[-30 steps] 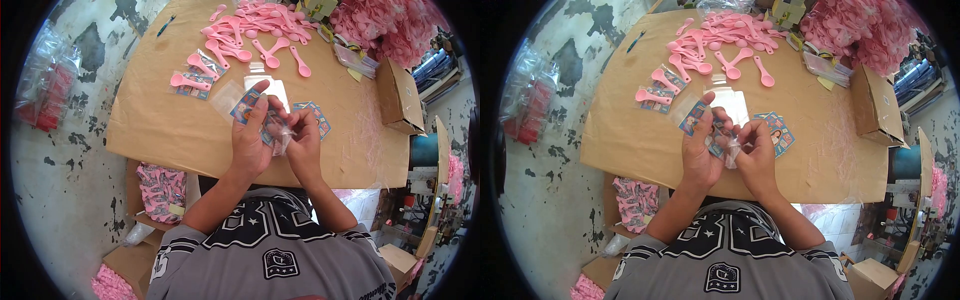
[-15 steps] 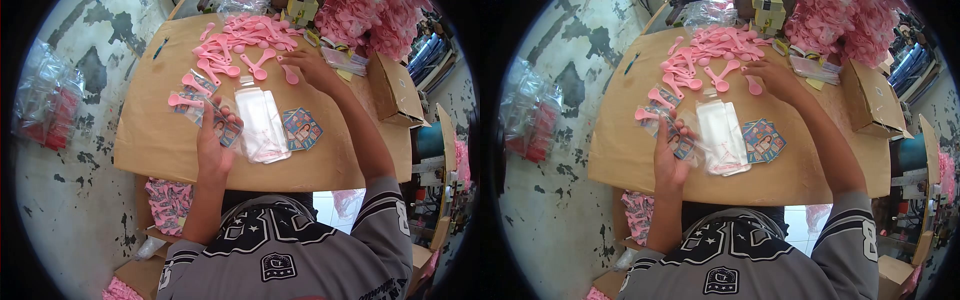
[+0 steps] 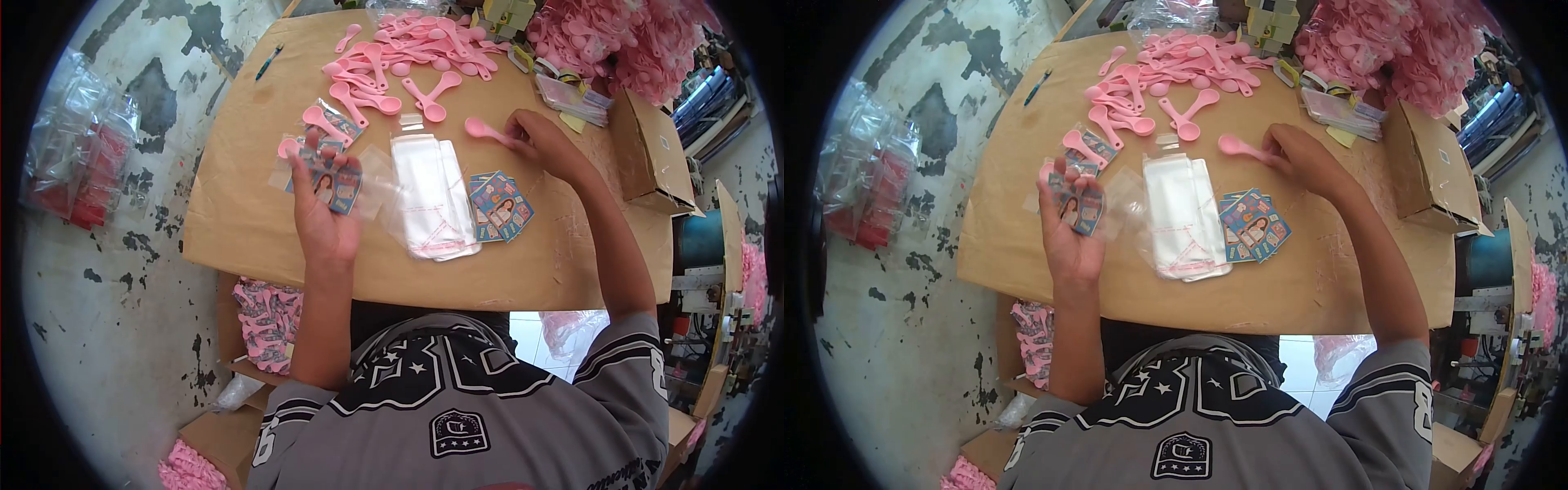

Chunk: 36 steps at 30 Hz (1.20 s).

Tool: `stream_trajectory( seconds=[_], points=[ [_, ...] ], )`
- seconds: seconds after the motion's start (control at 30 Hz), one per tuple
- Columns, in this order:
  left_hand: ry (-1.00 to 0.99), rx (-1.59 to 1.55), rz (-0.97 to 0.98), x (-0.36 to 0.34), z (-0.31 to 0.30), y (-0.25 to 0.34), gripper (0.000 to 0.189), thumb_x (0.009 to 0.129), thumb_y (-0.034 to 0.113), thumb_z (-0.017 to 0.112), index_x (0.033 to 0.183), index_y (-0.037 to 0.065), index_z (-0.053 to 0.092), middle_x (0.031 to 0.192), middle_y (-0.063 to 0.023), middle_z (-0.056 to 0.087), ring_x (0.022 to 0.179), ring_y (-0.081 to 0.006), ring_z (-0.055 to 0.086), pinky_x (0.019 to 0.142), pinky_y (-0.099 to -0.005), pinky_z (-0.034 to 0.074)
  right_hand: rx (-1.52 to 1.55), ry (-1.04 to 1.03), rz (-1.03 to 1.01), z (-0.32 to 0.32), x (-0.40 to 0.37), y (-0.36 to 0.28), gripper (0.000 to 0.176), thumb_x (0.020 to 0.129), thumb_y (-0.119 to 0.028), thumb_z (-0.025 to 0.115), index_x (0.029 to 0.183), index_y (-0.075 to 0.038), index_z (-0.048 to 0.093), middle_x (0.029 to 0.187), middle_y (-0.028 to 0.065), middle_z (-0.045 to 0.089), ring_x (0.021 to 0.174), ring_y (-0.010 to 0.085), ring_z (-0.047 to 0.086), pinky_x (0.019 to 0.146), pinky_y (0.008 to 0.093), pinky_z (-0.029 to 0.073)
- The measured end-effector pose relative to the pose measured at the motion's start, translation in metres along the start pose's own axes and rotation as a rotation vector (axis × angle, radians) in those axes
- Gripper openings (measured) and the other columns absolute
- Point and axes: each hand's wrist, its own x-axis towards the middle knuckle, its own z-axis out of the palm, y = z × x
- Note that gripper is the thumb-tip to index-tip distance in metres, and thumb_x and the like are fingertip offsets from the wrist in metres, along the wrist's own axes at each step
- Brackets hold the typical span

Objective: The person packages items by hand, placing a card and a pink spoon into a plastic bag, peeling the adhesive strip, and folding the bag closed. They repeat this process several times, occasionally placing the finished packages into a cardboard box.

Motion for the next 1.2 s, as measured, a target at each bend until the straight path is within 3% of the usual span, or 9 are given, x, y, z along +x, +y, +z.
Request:
stream_trajectory(
  seconds=[0.1, 0.2, 0.3, 0.4, 0.6, 0.7, 0.8, 1.13, 1.2],
  points=[
    [-0.013, 0.049, 0.125, 0.005, 0.014, -0.01, 0.049, 0.108, 0.039, 0.062, 0.141, 0.004, 0.056, 0.111, -0.0061, 0.067, 0.102, -0.0183, 0.066, 0.108, -0.0395, 0.054, 0.132, -0.024, 0.137, 0.006, -0.011, -0.009, 0.017, 0.096, -0.008, 0.073, 0.11, -0.002, 0.066, 0.097, 0.0056, 0.063, 0.083, 0.0145, 0.058, 0.077, 0.0318, 0.05],
    [-0.001, 0.027, 0.168, 0.007, 0.018, -0.016, 0.049, 0.107, 0.039, 0.062, 0.141, 0.005, 0.057, 0.112, -0.0061, 0.068, 0.102, -0.0181, 0.066, 0.109, -0.0397, 0.054, 0.072, 0.105, 0.072, 0.021, -0.02, 0.0, 0.018, 0.095, -0.007, 0.074, 0.111, -0.001, 0.066, 0.095, 0.003, 0.064, 0.082, 0.013, 0.056, 0.075, 0.0304, 0.049],
    [-0.012, 0.006, 0.161, 0.008, 0.017, -0.017, 0.049, 0.107, 0.04, 0.062, 0.141, 0.005, 0.057, 0.112, -0.0057, 0.067, 0.103, -0.0179, 0.066, 0.109, -0.0399, 0.054, 0.079, 0.073, 0.083, 0.019, -0.026, -0.007, 0.018, 0.095, -0.007, 0.074, 0.111, -0.001, 0.067, 0.095, 0.0036, 0.063, 0.083, 0.013, 0.056, 0.074, 0.0298, 0.048],
    [-0.022, -0.016, 0.145, 0.01, 0.014, -0.016, 0.048, 0.107, 0.041, 0.061, 0.139, 0.005, 0.058, 0.112, -0.0058, 0.067, 0.104, -0.0185, 0.066, 0.11, -0.0407, 0.053, 0.189, 0.0, 0.225, 0.013, -0.026, -0.021, 0.014, 0.095, -0.007, 0.075, 0.105, -0.001, 0.067, 0.094, 0.0034, 0.063, 0.081, 0.0136, 0.055, 0.074, 0.0304, 0.048],
    [-0.04, 0.042, 0.206, 0.007, 0.024, -0.016, 0.051, 0.108, 0.042, 0.06, 0.142, 0.006, 0.055, 0.112, -0.0057, 0.066, 0.104, -0.0194, 0.066, 0.111, -0.0431, 0.052, 0.05, 0.219, 0.052, 0.02, -0.033, -0.025, 0.016, 0.096, -0.01, 0.076, 0.106, 0.001, 0.069, 0.088, 0.0016, 0.068, 0.081, 0.0105, 0.06, 0.072, 0.0277, 0.048],
    [-0.037, 0.057, 0.222, 0.008, 0.022, -0.013, 0.051, 0.108, 0.042, 0.059, 0.143, 0.006, 0.053, 0.112, -0.0058, 0.066, 0.105, -0.0192, 0.066, 0.111, -0.0439, 0.053, 0.346, 0.247, 0.189, 0.015, -0.055, -0.079, 0.017, 0.095, -0.01, 0.077, 0.108, 0.001, 0.072, 0.086, 0.0031, 0.072, 0.08, 0.0092, 0.065, 0.072, 0.0259, 0.05],
    [-0.074, 0.079, 0.217, 0.011, 0.02, -0.015, 0.05, 0.108, 0.042, 0.059, 0.143, 0.006, 0.054, 0.111, -0.0057, 0.066, 0.105, -0.0188, 0.066, 0.11, -0.044, 0.053, 0.688, 0.055, 0.253, 0.02, -0.082, -0.125, 0.019, 0.097, -0.011, 0.076, 0.111, 0.001, 0.074, 0.086, 0.0, 0.073, 0.078, 0.007, 0.065, 0.072, 0.0242, 0.051],
    [-0.109, 0.081, -0.015, -0.003, 0.034, -0.052, 0.054, 0.107, 0.043, 0.062, 0.146, 0.008, 0.053, 0.112, -0.005, 0.067, 0.103, -0.0171, 0.066, 0.11, -0.0446, 0.054, 1.143, 0.138, 0.243, 0.061, -0.09, -0.155, 0.027, 0.1, -0.011, 0.074, 0.124, 0.002, 0.07, 0.1, 0.0029, 0.073, 0.087, 0.0078, 0.065, 0.077, 0.0235, 0.053],
    [-0.109, 0.091, -0.004, 0.001, 0.032, -0.05, 0.054, 0.106, 0.043, 0.062, 0.147, 0.009, 0.052, 0.115, -0.0055, 0.068, 0.104, -0.0176, 0.067, 0.111, -0.0467, 0.053, 1.057, 0.204, 0.267, 0.059, -0.096, -0.148, 0.025, 0.1, -0.011, 0.074, 0.121, 0.002, 0.069, 0.099, 0.003, 0.072, 0.088, 0.0082, 0.065, 0.077, 0.0234, 0.053]
  ],
)
